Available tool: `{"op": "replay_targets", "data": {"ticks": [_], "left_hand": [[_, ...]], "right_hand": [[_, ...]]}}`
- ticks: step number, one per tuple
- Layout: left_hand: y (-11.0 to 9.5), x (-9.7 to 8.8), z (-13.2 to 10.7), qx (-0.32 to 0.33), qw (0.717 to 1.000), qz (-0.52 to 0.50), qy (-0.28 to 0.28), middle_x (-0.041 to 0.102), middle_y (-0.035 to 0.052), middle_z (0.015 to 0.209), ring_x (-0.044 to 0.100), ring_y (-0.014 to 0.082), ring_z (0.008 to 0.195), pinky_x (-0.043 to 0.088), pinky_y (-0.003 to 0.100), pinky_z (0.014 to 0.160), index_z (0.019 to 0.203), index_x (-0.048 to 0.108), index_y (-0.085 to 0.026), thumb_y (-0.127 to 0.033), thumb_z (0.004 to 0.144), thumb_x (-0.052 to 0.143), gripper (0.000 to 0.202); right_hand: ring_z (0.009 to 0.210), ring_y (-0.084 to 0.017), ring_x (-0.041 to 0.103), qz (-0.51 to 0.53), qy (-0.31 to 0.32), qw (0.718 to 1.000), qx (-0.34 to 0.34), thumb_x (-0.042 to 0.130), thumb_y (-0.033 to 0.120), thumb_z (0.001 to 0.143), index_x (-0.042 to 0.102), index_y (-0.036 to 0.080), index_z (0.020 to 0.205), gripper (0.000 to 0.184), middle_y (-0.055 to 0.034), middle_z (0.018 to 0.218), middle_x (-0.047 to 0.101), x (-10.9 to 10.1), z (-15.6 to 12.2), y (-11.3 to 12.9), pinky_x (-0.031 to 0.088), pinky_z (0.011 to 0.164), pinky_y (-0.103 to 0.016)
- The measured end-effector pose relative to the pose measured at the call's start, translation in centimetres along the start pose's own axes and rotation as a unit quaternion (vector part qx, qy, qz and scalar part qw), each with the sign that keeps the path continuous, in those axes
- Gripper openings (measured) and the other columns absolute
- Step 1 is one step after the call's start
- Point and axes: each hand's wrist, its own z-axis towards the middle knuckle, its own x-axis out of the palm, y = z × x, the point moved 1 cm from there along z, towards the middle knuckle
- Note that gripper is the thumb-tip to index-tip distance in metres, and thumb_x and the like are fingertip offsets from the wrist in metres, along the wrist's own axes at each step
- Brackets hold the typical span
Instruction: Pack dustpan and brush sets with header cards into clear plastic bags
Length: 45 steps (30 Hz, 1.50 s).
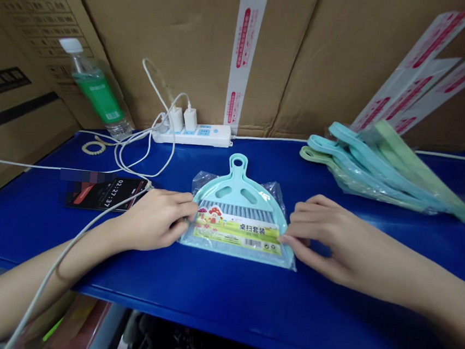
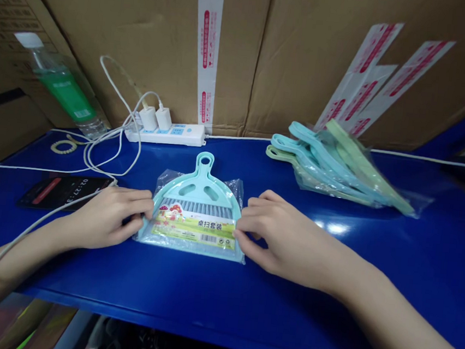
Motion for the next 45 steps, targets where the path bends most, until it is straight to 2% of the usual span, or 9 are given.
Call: {"op": "replay_targets", "data": {"ticks": [10, 15, 20, 23, 28, 35, 38, 42, 45], "left_hand": [[-0.1, 0.1, 0.2, 0.004, 0.999, 0.031, -0.01, 0.056, -0.0014, 0.061, 0.051, 0.0144, 0.05, 0.036, 0.026, 0.05, 0.074, 0.048, -0.02, -0.009, 0.079, 0.031, 0.02], [-0.1, 0.4, 0.1, 0.003, 0.999, 0.04, -0.027, 0.056, -0.0024, 0.058, 0.052, 0.0136, 0.048, 0.036, 0.026, 0.049, 0.076, 0.049, -0.019, -0.016, 0.091, 0.03, 0.025], [-0.3, 0.3, -0.1, -0.001, 0.993, 0.071, -0.099, 0.051, -0.0051, 0.049, 0.047, 0.0116, 0.041, 0.034, 0.025, 0.047, 0.076, 0.051, -0.018, -0.023, 0.098, 0.029, 0.032], [-0.6, 0.0, -0.2, 0.02, 0.988, 0.078, -0.131, 0.052, -0.0043, 0.049, 0.045, 0.0108, 0.04, 0.033, 0.025, 0.046, 0.07, 0.052, -0.019, -0.022, 0.099, 0.029, 0.037], [-0.8, 0.2, -0.1, 0.052, 0.99, 0.072, -0.113, 0.055, -0.0029, 0.051, 0.051, 0.0105, 0.045, 0.034, 0.026, 0.047, 0.066, 0.053, -0.019, -0.025, 0.101, 0.027, 0.045], [-0.7, 0.2, 0.0, 0.057, 0.987, 0.102, -0.113, 0.054, -0.0029, 0.05, 0.049, 0.0109, 0.044, 0.034, 0.026, 0.046, 0.064, 0.053, -0.018, -0.026, 0.103, 0.024, 0.049], [-0.6, 0.3, 0.0, 0.051, 0.988, 0.114, -0.096, 0.054, -0.003, 0.05, 0.051, 0.0112, 0.045, 0.034, 0.026, 0.047, 0.065, 0.054, -0.018, -0.025, 0.102, 0.024, 0.048], [-0.5, 0.4, 0.0, 0.042, 0.989, 0.116, -0.079, 0.055, -0.0028, 0.051, 0.053, 0.0115, 0.048, 0.035, 0.026, 0.049, 0.068, 0.055, -0.018, -0.025, 0.102, 0.026, 0.046], [-0.5, 0.5, 0.0, 0.043, 0.989, 0.116, -0.085, 0.055, -0.003, 0.051, 0.053, 0.0115, 0.047, 0.035, 0.026, 0.049, 0.069, 0.056, -0.018, -0.025, 0.102, 0.026, 0.045]], "right_hand": [[0.057, -0.015, 0.044, -0.026, -0.049, 0.998, -0.019, 0.032, 0.021, 0.098, 0.05, 0.022, 0.065, 0.038, 0.0011, 0.058, 0.051, 0.9, 0.4, -0.2, 0.036, 0.072, -0.034], [0.059, -0.016, 0.05, -0.056, -0.066, 0.996, -0.027, 0.032, 0.025, 0.1, 0.059, 0.02, 0.075, 0.037, -0.0019, 0.065, 0.06, 1.1, 0.4, -0.8, 0.038, 0.069, -0.033], [0.052, -0.015, 0.048, -0.133, -0.122, 0.983, -0.036, 0.032, 0.024, 0.1, 0.055, 0.021, 0.068, 0.039, -0.0005, 0.057, 0.055, 0.9, 0.5, -0.6, 0.036, 0.061, -0.031], [0.046, -0.014, 0.042, -0.175, -0.15, 0.973, -0.003, 0.032, 0.026, 0.099, 0.044, 0.023, 0.058, 0.043, 0.001, 0.05, 0.047, 0.7, 0.5, -0.4, 0.034, 0.056, -0.032], [0.04, -0.016, 0.041, -0.203, -0.18, 0.959, 0.086, 0.03, 0.033, 0.099, 0.03, 0.025, 0.053, 0.046, 0.0014, 0.04, 0.039, 0.4, 0.1, -0.8, 0.03, 0.05, -0.033], [0.04, -0.018, 0.045, -0.201, -0.133, 0.961, 0.134, 0.027, 0.042, 0.099, 0.035, 0.026, 0.053, 0.049, -0.0006, 0.04, 0.044, 0.6, -0.1, -2.0, 0.023, 0.045, -0.032], [0.039, -0.017, 0.048, -0.201, -0.092, 0.966, 0.138, 0.027, 0.039, 0.099, 0.039, 0.025, 0.054, 0.048, -0.0015, 0.043, 0.051, 1.1, -0.2, -2.5, 0.023, 0.043, -0.031], [0.041, -0.018, 0.054, -0.209, -0.045, 0.967, 0.139, 0.029, 0.029, 0.097, 0.056, 0.023, 0.068, 0.041, -0.0034, 0.054, 0.064, 1.9, -0.7, -3.5, 0.029, 0.042, -0.03], [0.043, -0.02, 0.059, -0.213, -0.026, 0.968, 0.134, 0.031, 0.027, 0.097, 0.059, 0.022, 0.074, 0.036, -0.0043, 0.057, 0.066, 2.2, -1.0, -3.9, 0.031, 0.043, -0.03]]}}
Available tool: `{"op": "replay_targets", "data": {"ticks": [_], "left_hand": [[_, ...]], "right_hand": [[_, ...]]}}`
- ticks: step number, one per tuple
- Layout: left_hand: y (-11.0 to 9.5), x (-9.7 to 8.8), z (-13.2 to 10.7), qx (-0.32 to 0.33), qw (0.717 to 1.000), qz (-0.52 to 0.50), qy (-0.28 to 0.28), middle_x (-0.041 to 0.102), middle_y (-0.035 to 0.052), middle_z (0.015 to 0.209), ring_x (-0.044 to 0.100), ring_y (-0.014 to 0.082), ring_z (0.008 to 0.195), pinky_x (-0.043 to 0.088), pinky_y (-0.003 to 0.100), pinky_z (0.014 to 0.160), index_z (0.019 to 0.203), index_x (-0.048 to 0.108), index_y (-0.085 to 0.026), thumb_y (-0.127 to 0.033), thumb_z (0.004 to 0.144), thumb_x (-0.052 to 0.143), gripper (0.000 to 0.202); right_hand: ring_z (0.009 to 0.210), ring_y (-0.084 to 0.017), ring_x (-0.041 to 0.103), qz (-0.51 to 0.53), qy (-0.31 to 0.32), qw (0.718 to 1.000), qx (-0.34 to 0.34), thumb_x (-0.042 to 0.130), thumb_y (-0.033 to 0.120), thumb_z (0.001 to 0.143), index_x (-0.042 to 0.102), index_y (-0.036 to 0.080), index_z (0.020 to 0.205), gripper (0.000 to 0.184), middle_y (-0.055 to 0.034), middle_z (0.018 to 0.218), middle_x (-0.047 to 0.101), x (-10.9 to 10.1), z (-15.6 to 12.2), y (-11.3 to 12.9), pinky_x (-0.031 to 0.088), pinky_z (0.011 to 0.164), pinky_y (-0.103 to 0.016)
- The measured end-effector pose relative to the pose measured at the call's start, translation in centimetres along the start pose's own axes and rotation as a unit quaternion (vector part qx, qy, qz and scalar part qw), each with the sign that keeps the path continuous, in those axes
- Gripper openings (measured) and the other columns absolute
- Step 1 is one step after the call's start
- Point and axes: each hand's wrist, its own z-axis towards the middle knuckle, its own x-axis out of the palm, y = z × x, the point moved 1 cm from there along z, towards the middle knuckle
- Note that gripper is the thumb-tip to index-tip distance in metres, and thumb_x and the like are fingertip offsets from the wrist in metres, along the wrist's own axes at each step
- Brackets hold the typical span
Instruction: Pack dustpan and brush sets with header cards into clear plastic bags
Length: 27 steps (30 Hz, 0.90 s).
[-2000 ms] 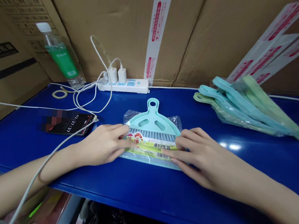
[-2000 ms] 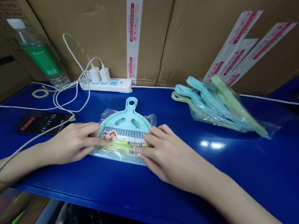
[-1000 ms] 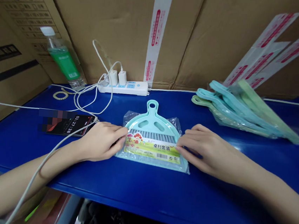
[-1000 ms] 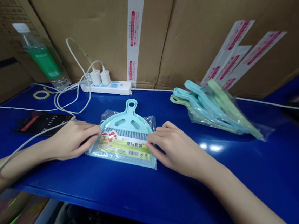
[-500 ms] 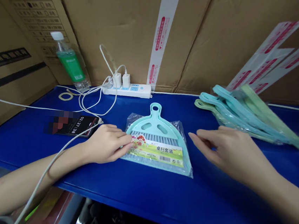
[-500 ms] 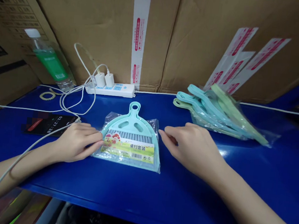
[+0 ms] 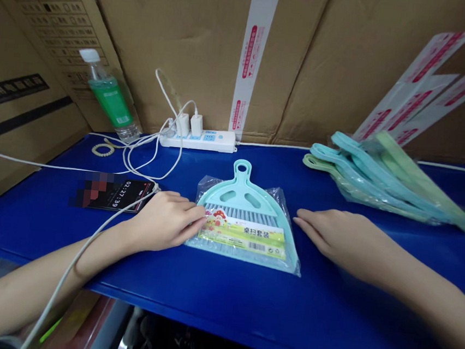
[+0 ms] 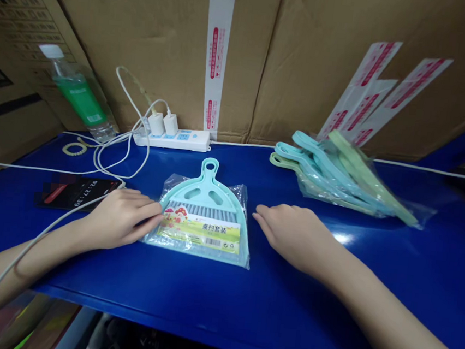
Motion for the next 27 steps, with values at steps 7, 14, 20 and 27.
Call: {"op": "replay_targets", "data": {"ticks": [7, 14, 20, 27], "left_hand": [[0.0, 0.1, 0.0, 0.001, 1.0, -0.004, -0.003, 0.055, -0.0032, 0.052, 0.053, 0.0117, 0.047, 0.035, 0.026, 0.049, 0.068, 0.055, -0.018, -0.025, 0.102, 0.027, 0.044], [0.0, 0.1, 0.0, 0.0, 1.0, -0.002, -0.004, 0.054, -0.0036, 0.05, 0.052, 0.0118, 0.046, 0.034, 0.027, 0.048, 0.069, 0.055, -0.018, -0.026, 0.103, 0.026, 0.045], [0.1, 0.2, -0.1, 0.003, 1.0, 0.0, -0.002, 0.054, -0.0036, 0.051, 0.053, 0.0119, 0.046, 0.035, 0.027, 0.048, 0.069, 0.055, -0.018, -0.026, 0.103, 0.025, 0.045], [0.1, 0.3, -0.1, 0.004, 1.0, 0.003, -0.001, 0.055, -0.0034, 0.051, 0.053, 0.012, 0.047, 0.036, 0.027, 0.049, 0.069, 0.055, -0.018, -0.027, 0.103, 0.026, 0.046]], "right_hand": [[0.043, -0.02, 0.059, -0.002, 0.019, 1.0, -0.005, 0.035, 0.025, 0.094, 0.052, 0.024, 0.069, 0.03, -0.0025, 0.053, 0.062, -0.4, 0.1, 0.2, 0.028, 0.041, -0.029], [0.042, -0.021, 0.058, 0.005, 0.026, 1.0, -0.002, 0.034, 0.025, 0.094, 0.05, 0.024, 0.069, 0.03, -0.0027, 0.052, 0.061, -0.3, 0.1, 0.2, 0.029, 0.04, -0.029], [0.043, -0.019, 0.057, 0.019, 0.046, 0.999, 0.015, 0.036, 0.026, 0.094, 0.047, 0.025, 0.067, 0.029, -0.001, 0.052, 0.058, -0.5, 0.1, 0.4, 0.028, 0.042, -0.028], [0.054, -0.023, 0.061, 0.014, 0.142, 0.987, 0.078, 0.034, 0.025, 0.092, 0.047, 0.024, 0.07, 0.025, -0.0043, 0.061, 0.061, -1.2, 0.5, 1.1, 0.029, 0.048, -0.03]]}}
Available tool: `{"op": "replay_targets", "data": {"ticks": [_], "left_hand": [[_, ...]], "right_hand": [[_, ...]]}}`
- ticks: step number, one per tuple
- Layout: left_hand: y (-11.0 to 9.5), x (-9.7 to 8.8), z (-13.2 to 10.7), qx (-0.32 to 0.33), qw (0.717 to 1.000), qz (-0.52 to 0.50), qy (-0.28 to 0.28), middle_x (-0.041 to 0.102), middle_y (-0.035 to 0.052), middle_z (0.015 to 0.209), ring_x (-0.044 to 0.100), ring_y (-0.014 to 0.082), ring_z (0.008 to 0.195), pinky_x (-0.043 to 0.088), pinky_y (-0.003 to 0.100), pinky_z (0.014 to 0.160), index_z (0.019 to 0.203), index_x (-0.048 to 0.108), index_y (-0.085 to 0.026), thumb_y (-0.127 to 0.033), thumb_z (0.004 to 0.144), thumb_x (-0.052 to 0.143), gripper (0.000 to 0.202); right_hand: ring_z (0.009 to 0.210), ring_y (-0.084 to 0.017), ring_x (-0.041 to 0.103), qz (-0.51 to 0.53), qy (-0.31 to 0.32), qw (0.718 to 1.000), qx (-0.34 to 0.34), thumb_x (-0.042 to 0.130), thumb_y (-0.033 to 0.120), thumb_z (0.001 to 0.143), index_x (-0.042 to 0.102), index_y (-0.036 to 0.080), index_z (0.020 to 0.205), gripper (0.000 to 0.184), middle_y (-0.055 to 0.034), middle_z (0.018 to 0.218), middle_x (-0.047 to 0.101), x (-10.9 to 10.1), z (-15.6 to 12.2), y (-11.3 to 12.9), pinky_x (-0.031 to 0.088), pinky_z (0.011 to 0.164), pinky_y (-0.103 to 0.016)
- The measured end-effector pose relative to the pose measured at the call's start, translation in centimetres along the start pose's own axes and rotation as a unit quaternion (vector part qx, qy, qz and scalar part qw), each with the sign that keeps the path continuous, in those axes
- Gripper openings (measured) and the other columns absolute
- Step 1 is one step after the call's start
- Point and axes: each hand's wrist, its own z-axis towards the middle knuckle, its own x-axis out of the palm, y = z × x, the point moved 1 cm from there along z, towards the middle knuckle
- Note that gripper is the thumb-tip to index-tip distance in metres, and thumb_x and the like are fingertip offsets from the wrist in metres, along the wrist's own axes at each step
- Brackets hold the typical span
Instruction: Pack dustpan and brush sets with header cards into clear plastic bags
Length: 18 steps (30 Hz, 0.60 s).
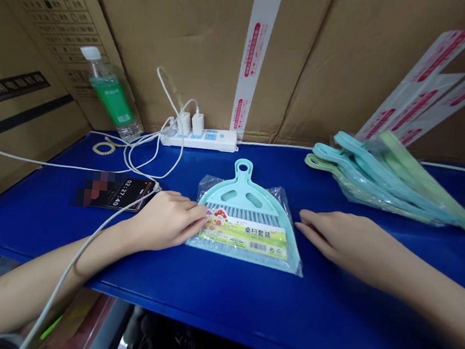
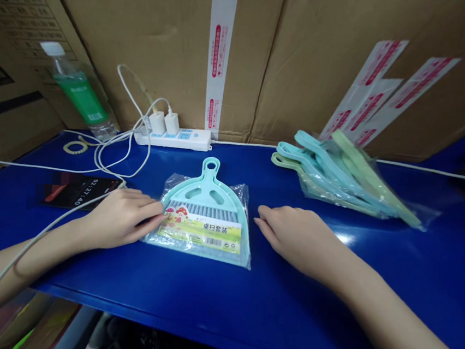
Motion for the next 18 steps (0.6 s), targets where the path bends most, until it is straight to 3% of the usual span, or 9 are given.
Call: {"op": "replay_targets", "data": {"ticks": [18], "left_hand": [[0.06, 0.06, -0.04, -0.01, 1.0, -0.003, 0.027, 0.055, -0.003, 0.052, 0.053, 0.0118, 0.048, 0.036, 0.026, 0.05, 0.071, 0.057, -0.018, -0.027, 0.102, 0.026, 0.045]], "right_hand": [[0.052, -0.023, 0.058, 0.012, -0.006, 1.0, -0.009, 0.034, 0.026, 0.091, 0.043, 0.025, 0.068, 0.025, -0.0042, 0.058, 0.058, 0.19, -0.01, -0.22, 0.027, 0.047, -0.03]]}}
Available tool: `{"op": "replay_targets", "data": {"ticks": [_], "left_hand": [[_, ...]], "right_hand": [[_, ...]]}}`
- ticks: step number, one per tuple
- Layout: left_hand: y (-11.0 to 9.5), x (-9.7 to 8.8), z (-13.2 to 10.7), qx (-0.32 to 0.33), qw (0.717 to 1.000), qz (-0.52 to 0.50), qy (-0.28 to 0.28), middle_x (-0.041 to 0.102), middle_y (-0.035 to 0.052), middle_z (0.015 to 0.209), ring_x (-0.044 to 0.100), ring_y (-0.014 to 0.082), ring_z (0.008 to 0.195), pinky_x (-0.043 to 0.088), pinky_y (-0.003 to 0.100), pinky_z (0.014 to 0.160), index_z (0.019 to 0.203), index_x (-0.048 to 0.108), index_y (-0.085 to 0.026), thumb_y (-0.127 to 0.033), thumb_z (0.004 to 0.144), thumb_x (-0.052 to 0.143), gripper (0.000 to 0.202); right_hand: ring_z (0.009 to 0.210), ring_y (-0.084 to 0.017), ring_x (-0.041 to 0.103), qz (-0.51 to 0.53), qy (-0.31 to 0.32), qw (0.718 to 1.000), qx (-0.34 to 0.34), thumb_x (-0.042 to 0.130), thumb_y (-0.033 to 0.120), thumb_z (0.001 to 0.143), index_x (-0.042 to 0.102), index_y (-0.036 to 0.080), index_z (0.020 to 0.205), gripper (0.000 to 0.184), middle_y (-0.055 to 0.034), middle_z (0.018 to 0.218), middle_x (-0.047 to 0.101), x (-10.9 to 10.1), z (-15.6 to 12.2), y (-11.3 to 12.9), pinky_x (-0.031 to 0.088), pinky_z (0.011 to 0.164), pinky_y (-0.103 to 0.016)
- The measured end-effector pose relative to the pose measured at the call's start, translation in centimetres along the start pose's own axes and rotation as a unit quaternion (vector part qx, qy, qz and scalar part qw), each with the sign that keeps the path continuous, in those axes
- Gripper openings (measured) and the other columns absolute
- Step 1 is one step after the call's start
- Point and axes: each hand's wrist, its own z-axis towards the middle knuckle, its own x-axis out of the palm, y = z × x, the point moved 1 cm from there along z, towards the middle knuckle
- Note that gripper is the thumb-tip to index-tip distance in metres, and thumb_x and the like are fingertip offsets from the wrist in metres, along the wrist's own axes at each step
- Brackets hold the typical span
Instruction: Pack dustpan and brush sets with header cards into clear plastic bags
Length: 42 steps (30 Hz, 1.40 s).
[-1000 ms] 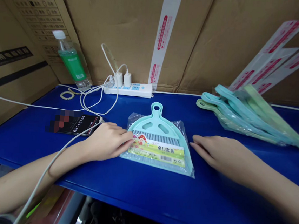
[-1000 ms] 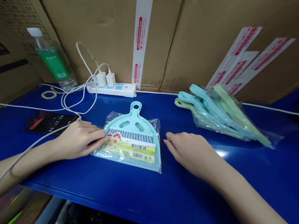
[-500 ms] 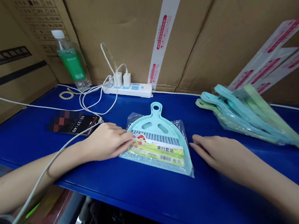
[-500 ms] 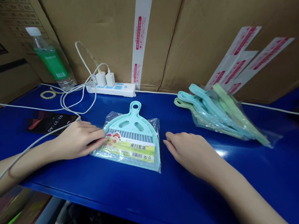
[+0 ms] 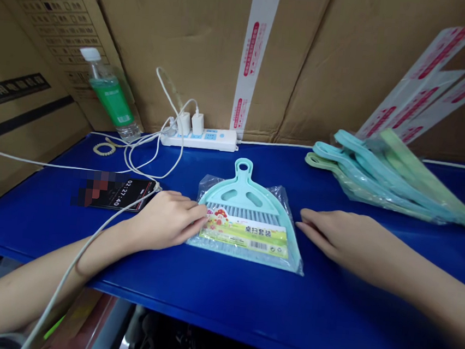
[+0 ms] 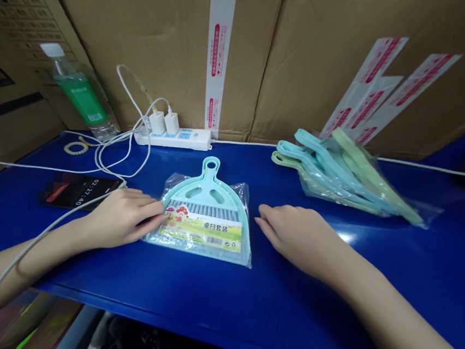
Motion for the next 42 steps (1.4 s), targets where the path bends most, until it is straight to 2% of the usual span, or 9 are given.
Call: {"op": "replay_targets", "data": {"ticks": [11, 23, 34, 42], "left_hand": [[-0.1, -0.1, 0.1, 0.01, 1.0, -0.003, -0.017, 0.054, -0.0034, 0.052, 0.052, 0.0118, 0.047, 0.034, 0.026, 0.049, 0.067, 0.053, -0.018, -0.027, 0.103, 0.027, 0.045], [-0.1, -0.2, 0.2, 0.005, 1.0, -0.003, -0.023, 0.053, -0.0036, 0.05, 0.05, 0.0112, 0.044, 0.034, 0.025, 0.048, 0.066, 0.053, -0.019, -0.028, 0.103, 0.027, 0.046], [0.0, -0.6, 0.4, -0.014, 1.0, -0.015, -0.012, 0.052, -0.003, 0.049, 0.049, 0.0119, 0.044, 0.029, 0.025, 0.047, 0.066, 0.053, -0.019, -0.031, 0.101, 0.028, 0.046], [0.1, -0.8, 0.2, -0.037, 0.999, -0.017, -0.022, 0.054, -0.0012, 0.052, 0.052, 0.0132, 0.048, 0.03, 0.024, 0.049, 0.065, 0.053, -0.018, -0.029, 0.1, 0.027, 0.045]], "right_hand": [[0.057, -0.023, 0.061, -0.025, 0.028, 0.999, 0.025, 0.036, 0.024, 0.092, 0.043, 0.024, 0.069, 0.024, -0.0046, 0.062, 0.061, -0.6, -0.1, 0.6, 0.028, 0.049, -0.03], [0.053, -0.02, 0.058, -0.033, -0.027, 0.999, 0.02, 0.035, 0.027, 0.092, 0.044, 0.024, 0.071, 0.023, -0.0028, 0.059, 0.059, -0.9, -0.4, -0.3, 0.025, 0.047, -0.028], [0.058, -0.02, 0.056, -0.021, -0.023, 0.999, 0.021, 0.037, 0.026, 0.092, 0.04, 0.024, 0.066, 0.026, -0.0028, 0.059, 0.057, -1.8, 0.5, 0.3, 0.028, 0.051, -0.029], [0.062, -0.019, 0.056, 0.009, -0.061, 0.998, 0.032, 0.039, 0.024, 0.092, 0.042, 0.024, 0.067, 0.026, -0.0027, 0.062, 0.057, -2.4, 0.3, 0.9, 0.029, 0.053, -0.028]]}}
